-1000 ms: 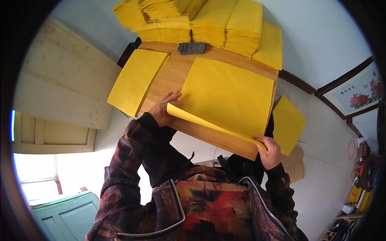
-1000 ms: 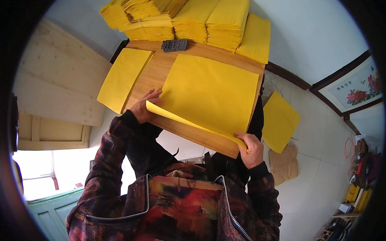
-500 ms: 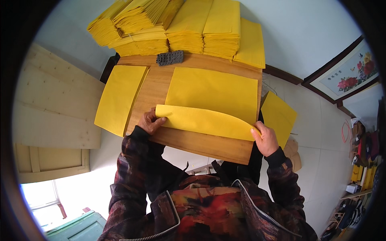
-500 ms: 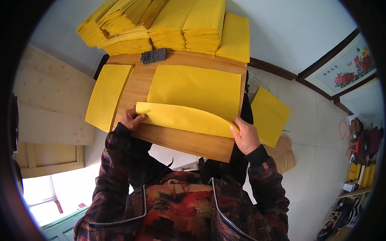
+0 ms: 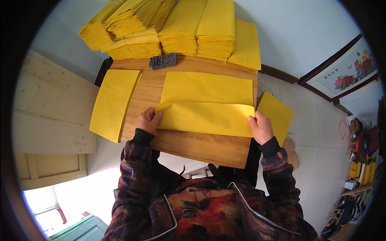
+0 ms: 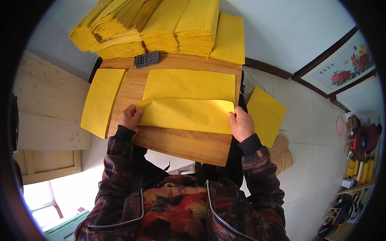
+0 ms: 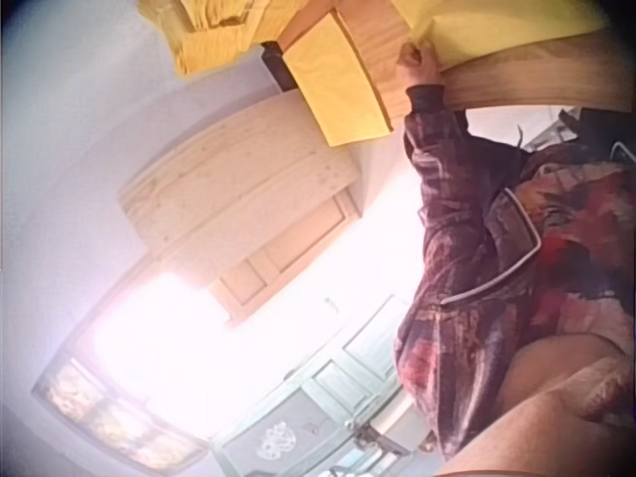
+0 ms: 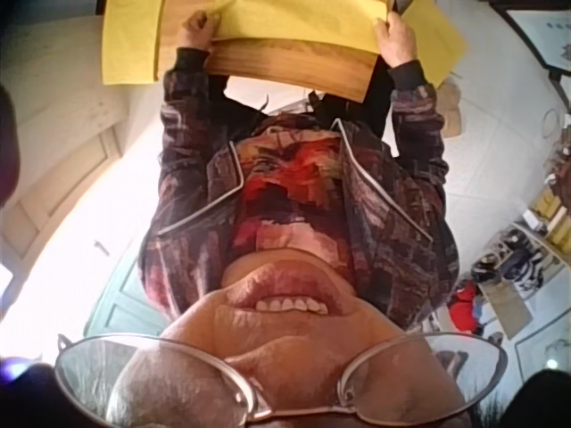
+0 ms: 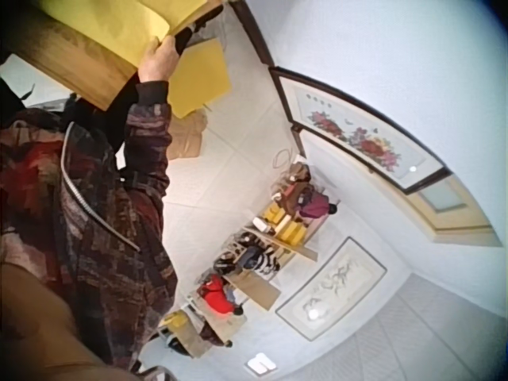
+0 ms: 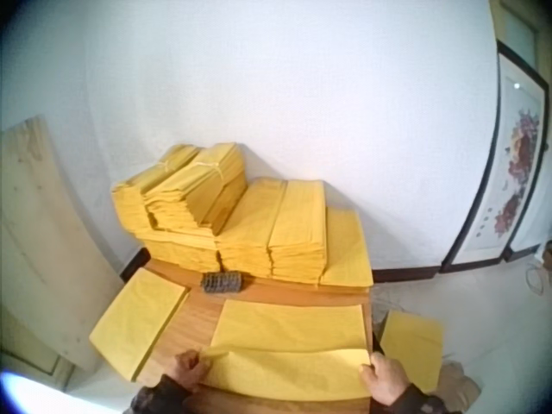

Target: The person folds yellow paper sheets on a wooden table, repeatedly folding each sheet in half and pressing the crease. They stack the folded sheets into a pile on the table.

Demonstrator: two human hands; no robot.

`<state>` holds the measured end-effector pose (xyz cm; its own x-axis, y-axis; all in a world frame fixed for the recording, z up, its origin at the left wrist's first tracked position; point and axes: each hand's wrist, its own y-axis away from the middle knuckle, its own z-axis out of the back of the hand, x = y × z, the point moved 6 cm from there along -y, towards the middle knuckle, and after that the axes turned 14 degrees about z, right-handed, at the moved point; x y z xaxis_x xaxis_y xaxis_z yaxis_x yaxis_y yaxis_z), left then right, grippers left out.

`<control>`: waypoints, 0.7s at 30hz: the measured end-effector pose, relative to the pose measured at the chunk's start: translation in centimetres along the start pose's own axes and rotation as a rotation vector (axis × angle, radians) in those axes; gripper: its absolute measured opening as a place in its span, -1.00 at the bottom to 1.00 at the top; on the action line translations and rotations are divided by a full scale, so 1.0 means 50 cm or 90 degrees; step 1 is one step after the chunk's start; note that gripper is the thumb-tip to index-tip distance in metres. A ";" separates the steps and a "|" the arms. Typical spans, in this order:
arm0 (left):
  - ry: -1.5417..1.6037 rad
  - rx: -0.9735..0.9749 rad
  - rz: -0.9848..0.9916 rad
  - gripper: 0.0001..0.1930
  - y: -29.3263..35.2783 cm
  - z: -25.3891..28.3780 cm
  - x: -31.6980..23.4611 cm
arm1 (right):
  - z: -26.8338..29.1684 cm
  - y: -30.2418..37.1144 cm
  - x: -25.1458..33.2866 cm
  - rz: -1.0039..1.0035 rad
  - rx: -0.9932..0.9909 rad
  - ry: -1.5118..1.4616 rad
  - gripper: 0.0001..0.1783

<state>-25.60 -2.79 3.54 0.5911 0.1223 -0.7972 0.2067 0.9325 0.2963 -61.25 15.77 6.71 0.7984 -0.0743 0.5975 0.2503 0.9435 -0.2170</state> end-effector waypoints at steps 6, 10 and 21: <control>0.110 -0.027 -0.035 -0.85 -0.022 -0.015 0.018 | 0.001 0.006 -0.010 -0.079 0.007 -0.001 -0.73; 0.150 -0.026 -0.011 -0.83 -0.033 -0.021 0.029 | -0.003 0.010 -0.013 -0.084 -0.022 0.009 -0.74; 0.037 -0.087 0.020 -0.71 -0.028 -0.007 0.014 | -0.012 0.017 -0.022 -0.122 -0.038 0.025 -0.81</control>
<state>-25.73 -3.90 2.39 0.5489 0.1678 -0.8189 0.0785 0.9650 0.2503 -61.60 16.44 5.43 0.7536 -0.2642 0.6019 0.4305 0.8903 -0.1482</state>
